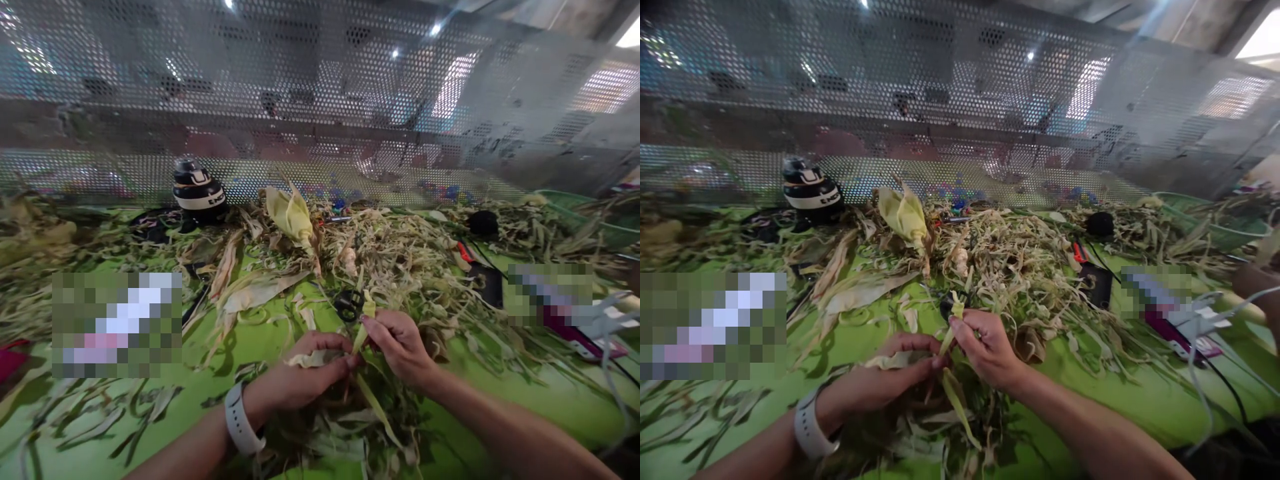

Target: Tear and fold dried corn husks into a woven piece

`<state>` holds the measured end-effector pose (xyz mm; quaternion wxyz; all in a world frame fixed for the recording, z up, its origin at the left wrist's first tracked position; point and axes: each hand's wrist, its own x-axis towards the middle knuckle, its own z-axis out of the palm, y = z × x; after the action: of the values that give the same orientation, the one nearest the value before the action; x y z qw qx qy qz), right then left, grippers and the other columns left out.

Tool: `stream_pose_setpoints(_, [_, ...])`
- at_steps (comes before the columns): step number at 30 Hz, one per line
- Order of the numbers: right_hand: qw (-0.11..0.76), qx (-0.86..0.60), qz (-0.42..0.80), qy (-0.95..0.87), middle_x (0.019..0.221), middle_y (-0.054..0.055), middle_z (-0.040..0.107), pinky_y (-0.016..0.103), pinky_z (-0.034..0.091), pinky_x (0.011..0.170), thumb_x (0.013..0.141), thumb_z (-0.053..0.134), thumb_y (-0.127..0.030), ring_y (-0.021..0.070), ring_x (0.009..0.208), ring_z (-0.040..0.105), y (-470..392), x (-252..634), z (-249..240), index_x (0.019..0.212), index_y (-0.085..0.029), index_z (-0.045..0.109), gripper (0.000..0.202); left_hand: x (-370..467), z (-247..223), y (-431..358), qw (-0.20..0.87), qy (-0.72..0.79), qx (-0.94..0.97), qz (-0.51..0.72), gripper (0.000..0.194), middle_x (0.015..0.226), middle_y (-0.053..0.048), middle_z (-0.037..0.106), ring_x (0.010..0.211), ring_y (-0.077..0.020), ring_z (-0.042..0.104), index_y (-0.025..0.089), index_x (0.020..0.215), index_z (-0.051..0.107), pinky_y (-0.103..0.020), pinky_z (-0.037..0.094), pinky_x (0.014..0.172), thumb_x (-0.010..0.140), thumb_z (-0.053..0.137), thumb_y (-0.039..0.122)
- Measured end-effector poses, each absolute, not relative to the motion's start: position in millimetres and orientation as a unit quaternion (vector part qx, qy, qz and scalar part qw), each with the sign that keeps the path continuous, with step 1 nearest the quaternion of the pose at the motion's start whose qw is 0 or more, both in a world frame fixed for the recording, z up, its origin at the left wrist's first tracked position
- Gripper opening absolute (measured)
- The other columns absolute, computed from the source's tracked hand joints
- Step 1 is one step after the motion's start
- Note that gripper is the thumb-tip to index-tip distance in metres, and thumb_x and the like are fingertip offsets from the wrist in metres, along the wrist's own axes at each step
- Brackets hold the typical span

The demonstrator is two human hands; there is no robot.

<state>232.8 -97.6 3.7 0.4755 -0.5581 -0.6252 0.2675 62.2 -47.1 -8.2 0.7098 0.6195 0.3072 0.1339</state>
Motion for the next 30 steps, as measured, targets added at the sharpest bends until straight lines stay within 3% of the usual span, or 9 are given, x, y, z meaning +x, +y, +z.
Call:
stream_pose_setpoints(3, [0.480,-0.571,0.280,-0.604,0.049,-0.003,0.039,0.022,0.029,0.043,0.088,0.042,-0.044,0.0091,0.045,0.035,-97.7,233.3,2.4,0.049,-0.019,0.043,0.046,61.9,-7.9,-47.2,0.747,0.306,0.574,0.140,0.038,0.056,0.002,0.058,0.049,-0.0086,0.049,0.015,0.081,0.059,-0.019,0.036,0.048,0.069,0.067,0.051])
stream_pose_setpoints(7, [0.500,-0.590,0.294,-0.562,0.050,-0.003,0.042,0.022,0.030,0.045,0.089,0.042,-0.046,0.0094,0.047,0.038,-96.8,237.4,0.9,0.054,-0.018,0.047,0.045,62.5,-1.7,-45.4,0.779,0.266,0.537,0.185,0.041,0.071,0.000,0.064,0.066,-0.0129,0.058,0.019,0.103,0.054,-0.024,0.045,0.065,0.072,0.068,0.042])
stream_pose_setpoints(11, [0.477,-0.574,0.307,-0.591,0.055,-0.002,0.043,0.022,0.033,0.050,0.093,0.032,-0.046,0.0104,0.052,0.041,-96.1,241.9,3.2,0.059,-0.017,0.048,0.048,65.0,4.9,-43.8,0.748,0.278,0.565,0.209,0.029,0.073,0.000,0.062,0.068,-0.0140,0.056,0.017,0.089,0.060,-0.025,0.045,0.067,0.075,0.063,0.043])
stream_pose_setpoints(17, [0.313,-0.494,0.301,-0.753,0.059,-0.003,0.039,0.022,0.032,0.053,0.093,0.037,-0.039,0.0094,0.055,0.038,-94.9,238.5,2.5,0.060,-0.018,0.041,0.039,66.3,2.5,-41.2,0.660,0.358,0.605,0.265,0.020,0.071,0.003,0.058,0.069,-0.0142,0.053,0.021,0.084,0.058,-0.023,0.043,0.065,0.076,0.060,0.040])
stream_pose_setpoints(23, [0.313,-0.478,0.206,-0.794,0.059,-0.002,0.041,0.022,0.033,0.053,0.092,0.037,-0.027,0.0102,0.054,0.040,-93.7,234.1,2.1,0.060,-0.019,0.042,0.034,66.8,9.9,-41.3,0.599,0.391,0.620,0.321,0.014,0.071,0.001,0.061,0.071,-0.0163,0.055,0.021,0.074,0.059,-0.024,0.043,0.067,0.075,0.061,0.035])
stream_pose_setpoints(26, [0.352,-0.546,0.129,-0.749,0.056,-0.003,0.043,0.022,0.034,0.051,0.092,0.041,-0.027,0.0103,0.052,0.043,-91.2,239.9,1.1,0.061,-0.019,0.046,0.032,67.1,11.0,-41.6,0.652,0.374,0.557,0.353,0.013,0.078,-0.001,0.065,0.079,-0.0184,0.060,0.020,0.078,0.061,-0.026,0.046,0.076,0.076,0.062,0.033])
stream_pose_setpoints(29, [0.417,-0.585,-0.059,-0.693,0.080,0.005,0.058,0.029,0.042,0.069,0.087,0.051,-0.022,0.0175,0.078,0.055,-89.5,246.0,-0.3,0.085,-0.018,0.056,0.007,68.7,2.1,-41.2,0.752,0.328,0.434,0.372,0.019,0.090,-0.004,0.070,0.094,-0.0217,0.063,0.020,0.089,0.060,-0.032,0.045,0.087,0.079,0.060,0.036])
stream_pose_setpoints(30, [0.426,-0.569,-0.118,-0.693,0.090,0.007,0.059,0.033,0.042,0.076,0.084,0.053,-0.019,0.0199,0.087,0.054,-89.6,246.7,-0.8,0.095,-0.018,0.055,0.011,69.5,-2.2,-41.1,0.777,0.313,0.398,0.374,0.021,0.092,-0.005,0.071,0.097,-0.0223,0.063,0.020,0.092,0.059,-0.034,0.044,0.092,0.080,0.060,0.036])
